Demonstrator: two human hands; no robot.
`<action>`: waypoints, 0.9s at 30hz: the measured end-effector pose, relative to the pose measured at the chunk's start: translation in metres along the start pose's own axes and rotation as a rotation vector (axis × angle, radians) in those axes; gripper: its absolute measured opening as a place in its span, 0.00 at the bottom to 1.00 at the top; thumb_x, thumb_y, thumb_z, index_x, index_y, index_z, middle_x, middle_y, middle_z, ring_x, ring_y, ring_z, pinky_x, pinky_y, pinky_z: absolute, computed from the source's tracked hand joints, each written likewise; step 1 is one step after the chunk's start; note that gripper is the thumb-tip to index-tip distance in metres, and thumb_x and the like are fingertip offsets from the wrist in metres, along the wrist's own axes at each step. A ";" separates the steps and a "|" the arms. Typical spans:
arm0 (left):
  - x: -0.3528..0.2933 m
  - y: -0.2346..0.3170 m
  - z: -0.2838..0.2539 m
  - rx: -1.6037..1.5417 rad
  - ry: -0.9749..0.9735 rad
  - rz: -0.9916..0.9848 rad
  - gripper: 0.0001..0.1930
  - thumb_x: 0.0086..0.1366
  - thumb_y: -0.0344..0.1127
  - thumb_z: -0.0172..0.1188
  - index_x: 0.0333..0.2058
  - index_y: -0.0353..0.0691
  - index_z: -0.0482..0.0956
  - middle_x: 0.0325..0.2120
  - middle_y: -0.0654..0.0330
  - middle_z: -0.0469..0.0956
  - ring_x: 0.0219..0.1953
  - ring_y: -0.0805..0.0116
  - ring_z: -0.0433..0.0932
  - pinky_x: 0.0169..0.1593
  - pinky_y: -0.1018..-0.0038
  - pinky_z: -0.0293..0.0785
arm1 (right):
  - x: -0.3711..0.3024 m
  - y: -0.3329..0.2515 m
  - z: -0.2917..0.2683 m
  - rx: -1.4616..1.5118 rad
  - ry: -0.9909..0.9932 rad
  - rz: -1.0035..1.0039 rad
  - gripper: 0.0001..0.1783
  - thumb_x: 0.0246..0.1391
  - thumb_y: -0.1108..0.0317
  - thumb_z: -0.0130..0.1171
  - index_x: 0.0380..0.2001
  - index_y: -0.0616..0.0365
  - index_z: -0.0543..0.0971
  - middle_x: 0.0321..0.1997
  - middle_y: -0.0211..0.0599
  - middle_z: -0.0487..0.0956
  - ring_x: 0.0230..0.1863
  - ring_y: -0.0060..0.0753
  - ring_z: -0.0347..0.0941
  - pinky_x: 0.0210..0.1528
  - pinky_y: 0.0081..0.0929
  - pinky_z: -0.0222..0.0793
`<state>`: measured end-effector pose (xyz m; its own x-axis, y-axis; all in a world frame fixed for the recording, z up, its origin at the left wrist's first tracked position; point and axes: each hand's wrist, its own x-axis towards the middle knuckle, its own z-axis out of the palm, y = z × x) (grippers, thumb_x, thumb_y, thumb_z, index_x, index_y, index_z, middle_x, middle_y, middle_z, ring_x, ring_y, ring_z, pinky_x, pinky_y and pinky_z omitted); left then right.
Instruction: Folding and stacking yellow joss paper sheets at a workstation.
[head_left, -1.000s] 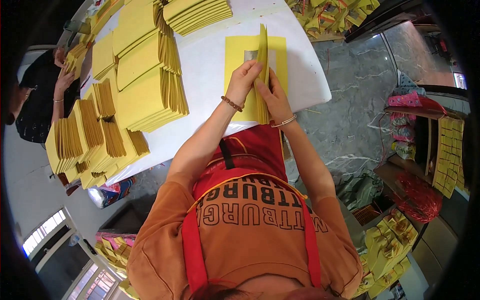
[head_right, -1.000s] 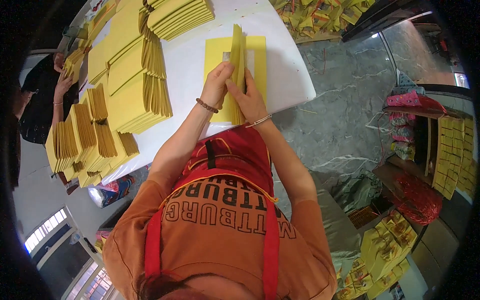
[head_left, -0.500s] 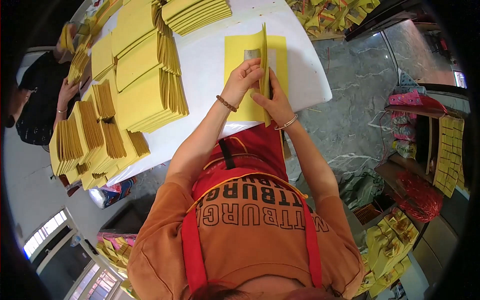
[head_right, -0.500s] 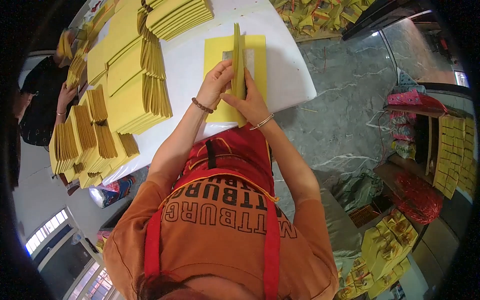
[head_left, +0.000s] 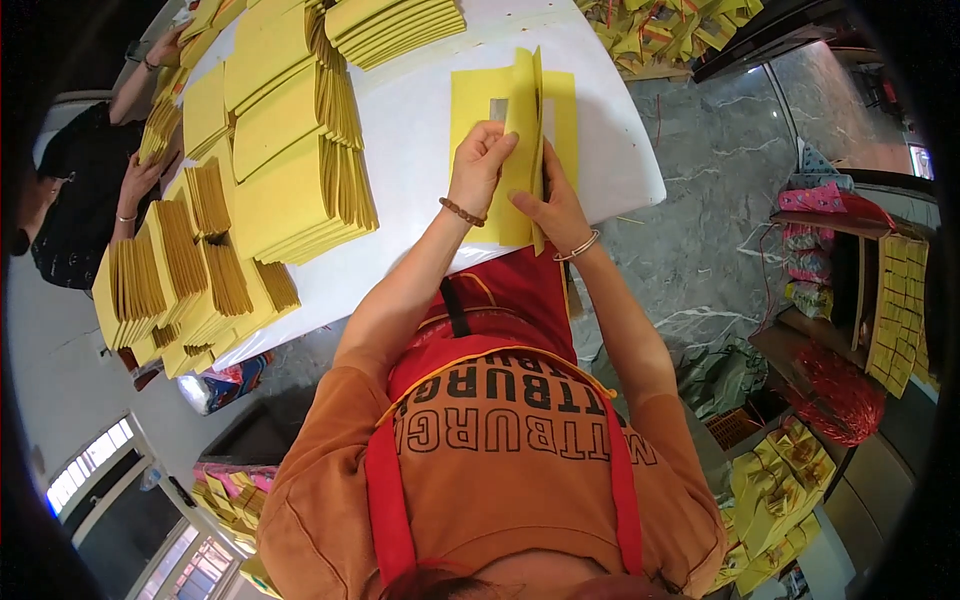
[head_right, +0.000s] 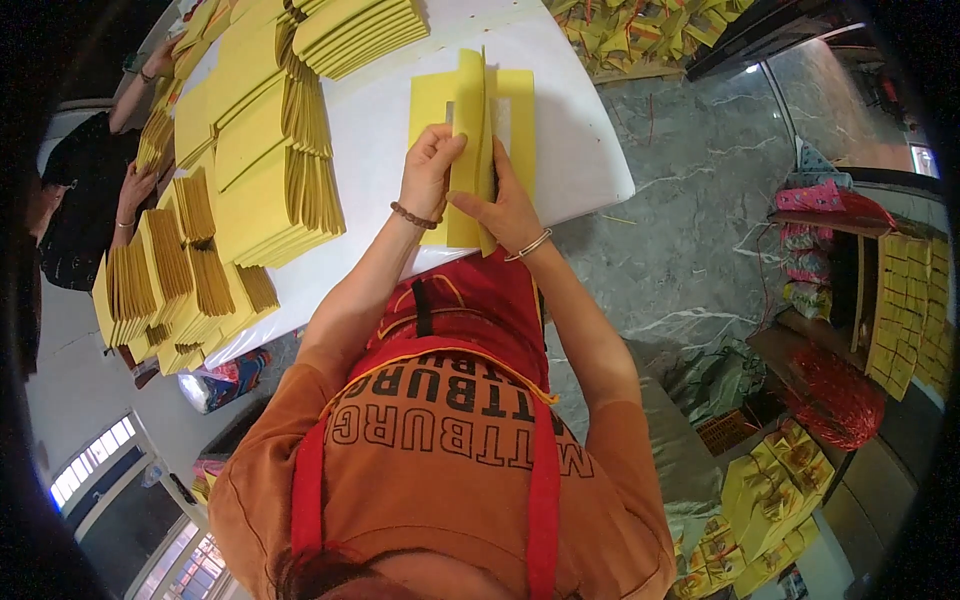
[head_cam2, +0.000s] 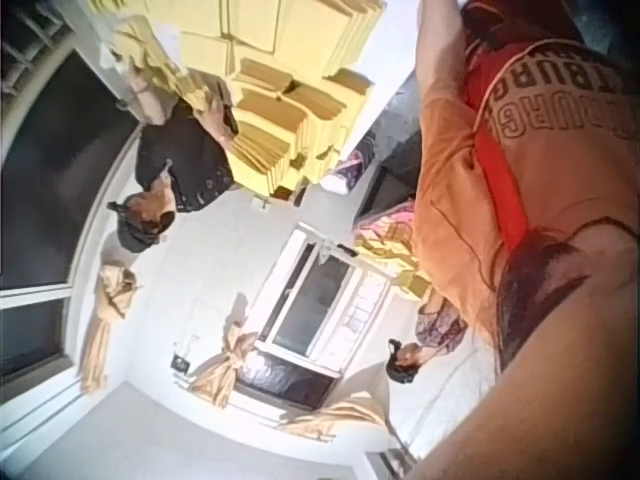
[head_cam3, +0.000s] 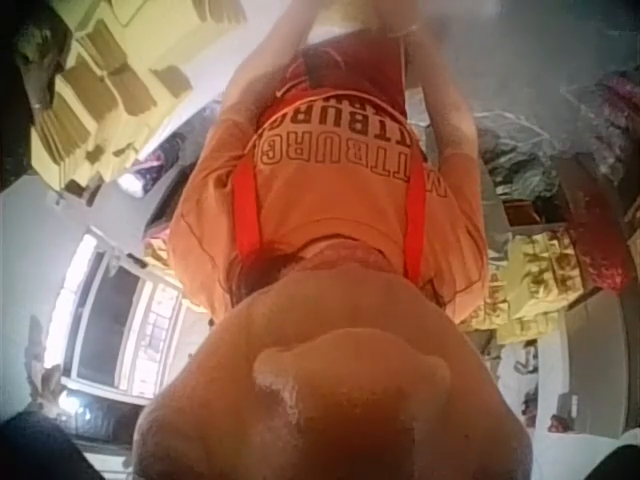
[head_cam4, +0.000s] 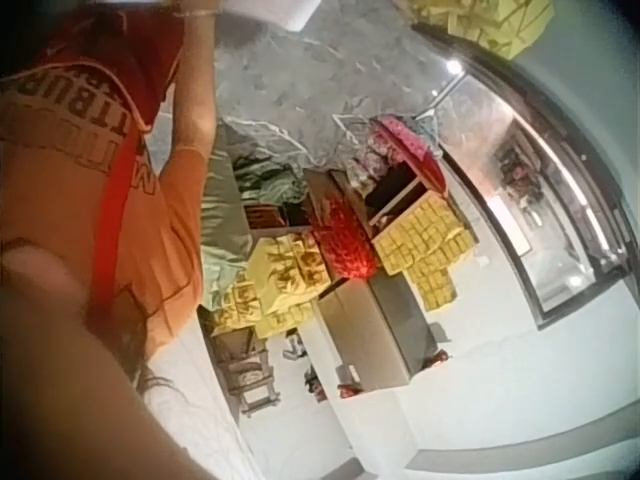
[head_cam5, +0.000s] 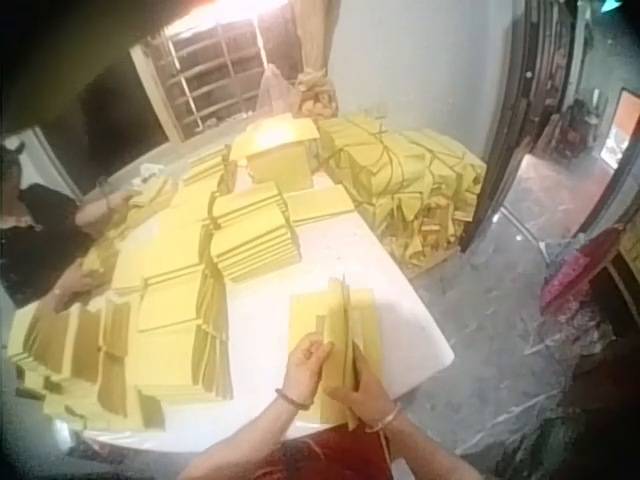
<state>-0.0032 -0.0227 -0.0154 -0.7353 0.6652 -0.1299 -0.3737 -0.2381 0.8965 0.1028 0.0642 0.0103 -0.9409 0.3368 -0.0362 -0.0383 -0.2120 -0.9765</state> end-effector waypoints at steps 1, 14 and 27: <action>-0.002 0.003 0.007 0.000 0.045 0.115 0.12 0.62 0.27 0.49 0.45 0.36 0.69 0.32 0.66 0.74 0.32 0.79 0.71 0.35 0.84 0.66 | 0.000 0.000 0.000 0.000 0.001 0.000 0.51 0.42 0.61 0.65 0.62 0.66 0.45 0.59 0.45 0.59 0.59 0.34 0.56 0.59 0.27 0.54; -0.002 0.021 0.015 0.276 -0.035 0.130 0.29 0.57 0.30 0.58 0.56 0.36 0.60 0.54 0.58 0.62 0.53 0.74 0.63 0.51 0.80 0.64 | -0.001 -0.002 -0.002 -0.037 -0.030 0.061 0.52 0.43 0.65 0.64 0.63 0.63 0.42 0.63 0.44 0.54 0.62 0.33 0.51 0.61 0.26 0.51; -0.003 0.010 0.002 0.178 -0.042 -0.006 0.24 0.59 0.33 0.56 0.54 0.35 0.64 0.41 0.64 0.72 0.37 0.81 0.70 0.37 0.85 0.67 | -0.001 0.002 -0.002 0.019 -0.018 -0.006 0.52 0.42 0.62 0.65 0.62 0.66 0.44 0.61 0.46 0.57 0.61 0.34 0.54 0.60 0.27 0.52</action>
<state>-0.0035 -0.0253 -0.0051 -0.7076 0.6963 -0.1207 -0.2691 -0.1076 0.9571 0.1045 0.0656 0.0079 -0.9466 0.3213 -0.0266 -0.0500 -0.2279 -0.9724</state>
